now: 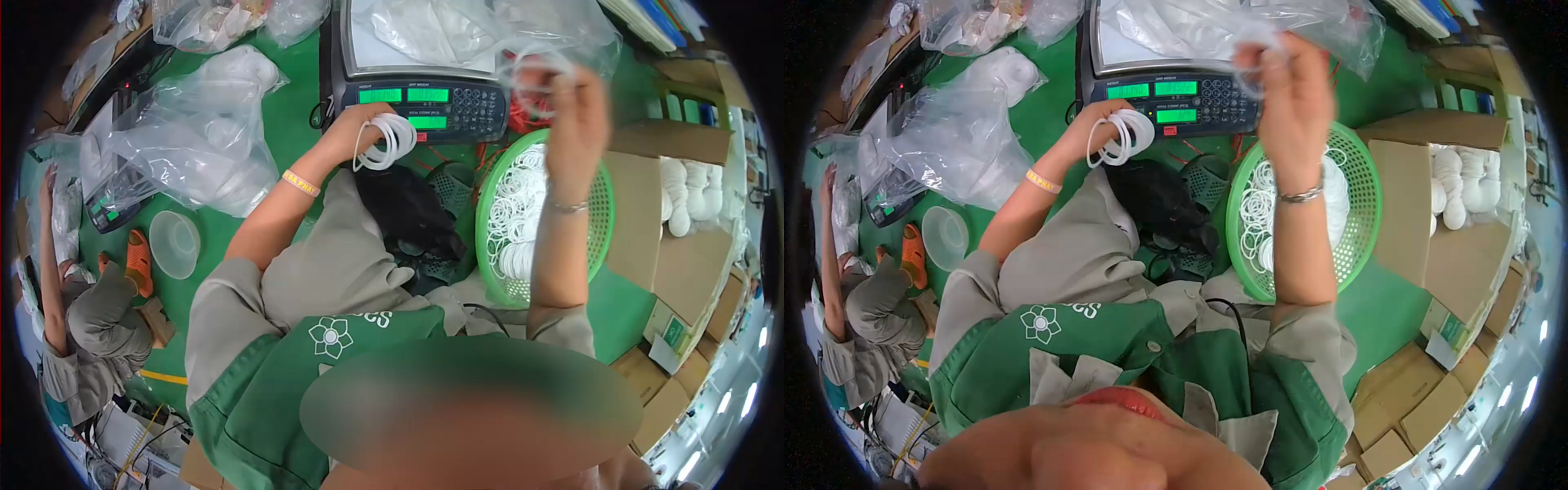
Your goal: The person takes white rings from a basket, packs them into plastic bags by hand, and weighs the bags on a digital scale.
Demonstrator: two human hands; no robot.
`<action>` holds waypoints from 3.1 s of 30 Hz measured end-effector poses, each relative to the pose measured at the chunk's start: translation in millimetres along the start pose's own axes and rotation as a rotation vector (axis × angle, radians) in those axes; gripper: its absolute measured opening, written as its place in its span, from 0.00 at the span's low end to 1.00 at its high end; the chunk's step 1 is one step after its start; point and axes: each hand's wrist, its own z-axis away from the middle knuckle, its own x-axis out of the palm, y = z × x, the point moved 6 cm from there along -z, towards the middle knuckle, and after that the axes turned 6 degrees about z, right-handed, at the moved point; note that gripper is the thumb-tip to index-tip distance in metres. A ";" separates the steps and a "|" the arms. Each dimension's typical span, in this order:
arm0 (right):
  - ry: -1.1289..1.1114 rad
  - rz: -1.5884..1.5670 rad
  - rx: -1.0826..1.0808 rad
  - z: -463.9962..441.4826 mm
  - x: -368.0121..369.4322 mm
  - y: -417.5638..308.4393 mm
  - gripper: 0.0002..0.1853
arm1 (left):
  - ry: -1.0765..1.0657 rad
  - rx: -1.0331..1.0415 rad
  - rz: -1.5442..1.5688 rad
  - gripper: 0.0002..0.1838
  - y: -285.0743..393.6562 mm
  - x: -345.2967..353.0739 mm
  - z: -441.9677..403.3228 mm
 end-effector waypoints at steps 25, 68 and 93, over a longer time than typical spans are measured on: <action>-0.528 -0.310 0.953 161.2 29.3 97.2 0.05 | -0.434 -0.213 0.546 0.09 2.5 80.4 33.9; 0.198 0.035 0.092 -65.0 -37.5 6.0 0.11 | -0.438 -0.243 0.486 0.06 -6.9 79.7 30.4; -0.421 -0.382 0.948 189.4 45.1 103.1 0.13 | -0.410 -0.018 0.243 0.16 -8.7 87.3 30.4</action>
